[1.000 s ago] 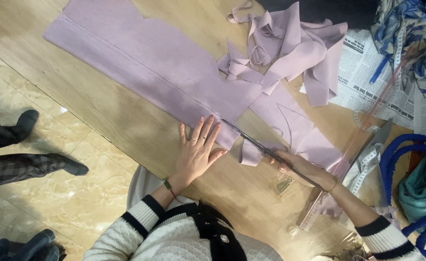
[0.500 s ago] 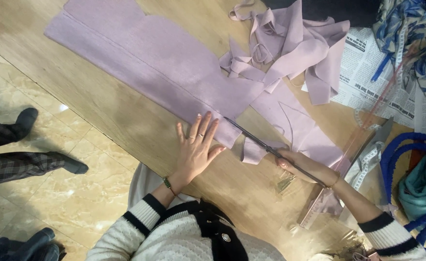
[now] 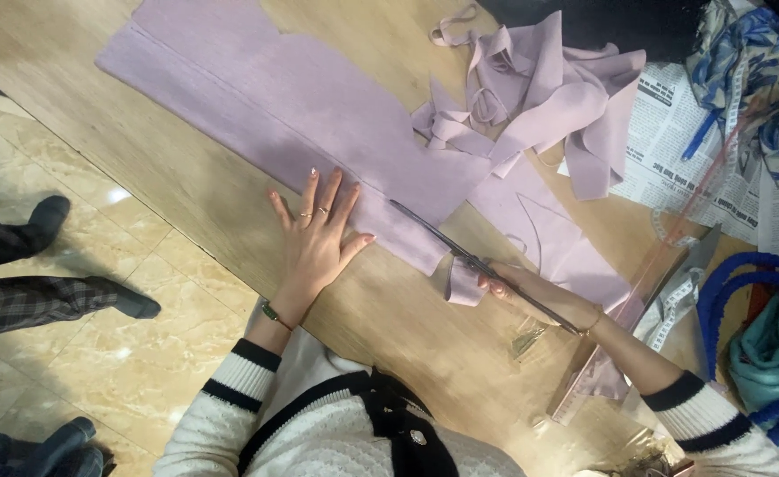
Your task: The person measures and marks a piece of light purple fabric using a ruler and a blue pen. They then use a pair of scissors to cut the fabric along the marked lines, separating it into smaller pieces on a wooden table.
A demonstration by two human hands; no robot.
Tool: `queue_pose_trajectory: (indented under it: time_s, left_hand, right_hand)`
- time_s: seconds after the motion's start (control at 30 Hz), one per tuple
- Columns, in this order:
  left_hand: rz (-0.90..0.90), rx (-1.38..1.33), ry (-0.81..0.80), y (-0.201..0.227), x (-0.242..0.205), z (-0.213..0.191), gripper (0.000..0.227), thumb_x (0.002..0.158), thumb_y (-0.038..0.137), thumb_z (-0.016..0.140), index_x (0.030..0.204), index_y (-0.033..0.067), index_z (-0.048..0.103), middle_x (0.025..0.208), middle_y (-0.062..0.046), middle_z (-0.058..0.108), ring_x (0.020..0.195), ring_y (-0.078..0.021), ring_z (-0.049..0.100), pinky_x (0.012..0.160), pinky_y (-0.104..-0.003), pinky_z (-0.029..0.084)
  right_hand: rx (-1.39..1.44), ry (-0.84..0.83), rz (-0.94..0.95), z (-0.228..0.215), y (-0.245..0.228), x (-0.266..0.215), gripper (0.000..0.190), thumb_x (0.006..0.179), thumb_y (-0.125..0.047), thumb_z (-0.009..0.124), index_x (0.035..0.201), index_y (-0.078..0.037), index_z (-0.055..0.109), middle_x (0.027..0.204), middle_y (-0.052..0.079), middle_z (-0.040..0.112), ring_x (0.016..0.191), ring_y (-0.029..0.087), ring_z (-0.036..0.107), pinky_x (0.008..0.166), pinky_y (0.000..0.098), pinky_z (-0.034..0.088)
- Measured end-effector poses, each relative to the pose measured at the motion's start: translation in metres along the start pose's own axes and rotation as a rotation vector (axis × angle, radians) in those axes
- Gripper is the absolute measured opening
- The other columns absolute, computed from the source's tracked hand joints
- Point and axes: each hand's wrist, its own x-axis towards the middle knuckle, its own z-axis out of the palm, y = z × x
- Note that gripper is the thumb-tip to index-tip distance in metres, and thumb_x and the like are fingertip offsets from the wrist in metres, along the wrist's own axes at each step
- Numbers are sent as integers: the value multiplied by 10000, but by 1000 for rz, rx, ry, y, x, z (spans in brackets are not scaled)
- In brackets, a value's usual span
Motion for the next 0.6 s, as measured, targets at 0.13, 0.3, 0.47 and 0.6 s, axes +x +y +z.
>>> queue_pose_trajectory:
  time_s: [0.13, 0.3, 0.47, 0.6]
  left_hand:
    - [-3, 13, 47, 0, 1, 3, 776, 959, 772, 377, 1512, 251, 536, 1653, -65, 392, 1573, -299, 162, 1139, -754, 7]
    - [-11, 14, 63, 1, 0, 2, 762, 948, 753, 433, 1497, 238, 552, 1636, -76, 421, 1572, -299, 171, 1145, -756, 18]
    - [-22, -10, 81, 1, 0, 5, 760, 955, 744, 435, 1506, 230, 537, 1617, -92, 442, 1564, -302, 194, 1146, -754, 34]
    - [-26, 5, 75, 1, 1, 3, 772, 938, 741, 474, 1504, 220, 537, 1614, -91, 442, 1566, -290, 190, 1157, -745, 46]
  right_hand:
    - [-59, 50, 91, -1, -33, -5, 431, 1014, -459, 464, 1112, -114, 705, 901, 177, 746, 839, 296, 709, 805, 420, 569]
    - [-80, 48, 145, 0, -2, 11, 488, 997, -526, 471, 1170, -144, 720, 855, 157, 731, 790, 271, 700, 759, 405, 568]
    - [-84, 10, 118, -3, 34, 29, 447, 992, -506, 492, 1135, -127, 680, 846, 143, 712, 810, 264, 684, 751, 400, 555]
    - [-78, 0, 88, 0, -30, 33, 497, 954, -599, 521, 1117, -149, 655, 847, 130, 693, 814, 264, 658, 757, 377, 533]
